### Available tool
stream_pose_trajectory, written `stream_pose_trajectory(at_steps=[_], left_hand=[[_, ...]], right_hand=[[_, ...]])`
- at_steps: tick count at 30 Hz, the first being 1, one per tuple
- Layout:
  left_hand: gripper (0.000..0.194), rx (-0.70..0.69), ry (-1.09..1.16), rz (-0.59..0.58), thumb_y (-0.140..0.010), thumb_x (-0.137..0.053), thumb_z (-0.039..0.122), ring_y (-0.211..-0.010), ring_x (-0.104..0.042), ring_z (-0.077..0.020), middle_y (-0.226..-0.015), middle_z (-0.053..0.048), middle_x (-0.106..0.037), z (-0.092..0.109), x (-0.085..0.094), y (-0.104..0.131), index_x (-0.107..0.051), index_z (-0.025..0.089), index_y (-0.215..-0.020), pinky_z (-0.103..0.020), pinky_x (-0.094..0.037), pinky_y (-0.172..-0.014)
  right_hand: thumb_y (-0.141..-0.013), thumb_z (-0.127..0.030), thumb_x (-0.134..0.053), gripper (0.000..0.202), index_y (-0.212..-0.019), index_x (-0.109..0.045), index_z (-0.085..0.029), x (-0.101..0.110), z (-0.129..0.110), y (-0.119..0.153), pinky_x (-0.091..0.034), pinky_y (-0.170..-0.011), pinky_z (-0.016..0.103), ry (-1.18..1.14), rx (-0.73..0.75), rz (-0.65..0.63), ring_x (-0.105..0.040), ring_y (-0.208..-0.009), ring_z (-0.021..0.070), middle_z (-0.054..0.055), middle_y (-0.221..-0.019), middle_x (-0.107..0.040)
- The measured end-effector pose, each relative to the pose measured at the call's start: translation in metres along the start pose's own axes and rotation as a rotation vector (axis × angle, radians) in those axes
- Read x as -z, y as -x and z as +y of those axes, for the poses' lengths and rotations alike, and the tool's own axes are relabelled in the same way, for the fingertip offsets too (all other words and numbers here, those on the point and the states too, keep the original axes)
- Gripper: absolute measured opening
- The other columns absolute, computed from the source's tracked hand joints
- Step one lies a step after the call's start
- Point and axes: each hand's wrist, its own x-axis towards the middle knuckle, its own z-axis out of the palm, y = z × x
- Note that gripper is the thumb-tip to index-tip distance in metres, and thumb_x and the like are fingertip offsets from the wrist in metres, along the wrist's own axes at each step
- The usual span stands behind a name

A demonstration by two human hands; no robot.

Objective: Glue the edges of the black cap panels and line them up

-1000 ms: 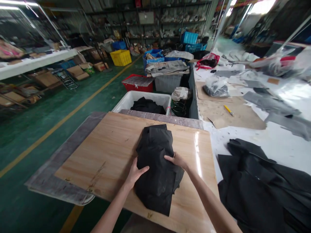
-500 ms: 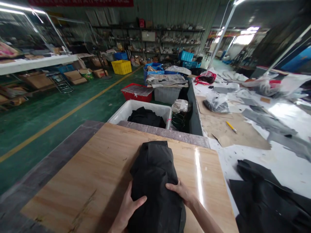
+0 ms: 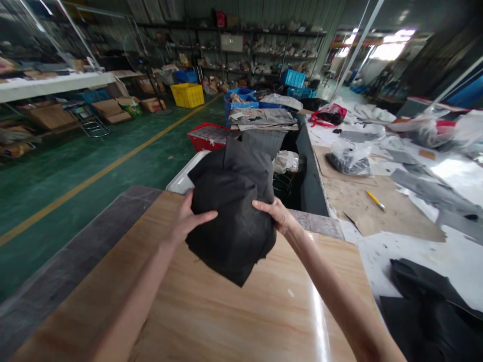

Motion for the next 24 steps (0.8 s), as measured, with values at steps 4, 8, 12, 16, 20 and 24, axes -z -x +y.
stream_pose_trajectory(at_steps=[4,8,12,16,20,24], left_hand=[[0.085,-0.137,-0.290,0.159,-0.076,-0.085,0.053,-0.134,-0.055,-0.0368,-0.141,-0.020,-0.056,-0.015,0.001,-0.128,-0.050,0.003,-0.135,-0.055,-0.043,-0.114],[0.064,0.050,-0.586,0.263,-0.089,-0.074,0.049,-0.134,-0.054,-0.0396,-0.139,-0.027,-0.053,-0.069,-0.019,-0.152,-0.054,0.001,-0.126,-0.052,-0.043,-0.114],[0.048,-0.010,-0.643,0.080,-0.081,-0.079,0.042,-0.123,-0.062,-0.0352,-0.126,-0.018,-0.063,-0.135,-0.048,-0.067,-0.064,0.014,-0.118,-0.048,-0.052,-0.105],[0.040,-0.038,-0.738,-0.002,-0.086,-0.070,0.040,-0.128,-0.059,-0.0378,-0.134,-0.019,-0.063,-0.172,-0.063,0.013,-0.066,0.018,-0.120,-0.053,-0.048,-0.110],[0.038,-0.109,-0.870,-0.028,-0.096,-0.055,0.035,-0.137,-0.053,-0.0390,-0.141,-0.021,-0.061,-0.181,-0.073,0.036,-0.065,0.017,-0.128,-0.056,-0.043,-0.115],[0.039,-0.164,-0.898,-0.017,-0.099,-0.049,0.031,-0.136,-0.054,-0.0379,-0.139,-0.021,-0.063,-0.178,-0.080,0.038,-0.064,0.015,-0.131,-0.055,-0.041,-0.117]], right_hand=[[-0.084,-0.057,-0.077,0.054,-0.114,-0.069,-0.013,0.008,-0.033,-0.100,-0.061,-0.091,0.040,0.367,0.167,0.290,-0.074,-0.104,0.0260,0.012,-0.107,-0.078],[-0.092,-0.053,-0.068,0.045,-0.109,-0.069,-0.011,0.017,-0.003,-0.133,-0.058,-0.090,0.039,0.628,0.109,0.378,-0.071,-0.103,0.0281,0.013,-0.100,-0.075],[-0.086,-0.042,-0.075,0.036,-0.114,-0.072,-0.019,0.030,0.082,-0.084,-0.055,-0.094,0.039,0.905,0.040,0.307,-0.071,-0.104,0.0277,0.012,-0.115,-0.071],[-0.083,-0.031,-0.076,0.052,-0.134,-0.066,-0.025,0.047,0.139,-0.032,-0.045,-0.109,0.045,1.154,0.024,0.253,-0.060,-0.126,0.0314,0.014,-0.146,-0.057],[-0.091,-0.013,-0.063,0.044,-0.133,-0.065,-0.027,0.052,0.143,-0.032,-0.041,-0.111,0.045,1.328,0.031,0.236,-0.057,-0.129,0.0301,0.015,-0.140,-0.061],[-0.099,-0.015,-0.052,0.024,-0.104,-0.074,-0.025,0.048,0.128,-0.049,-0.049,-0.090,0.037,1.376,0.039,0.293,-0.063,-0.111,0.0286,0.014,-0.113,-0.069]])
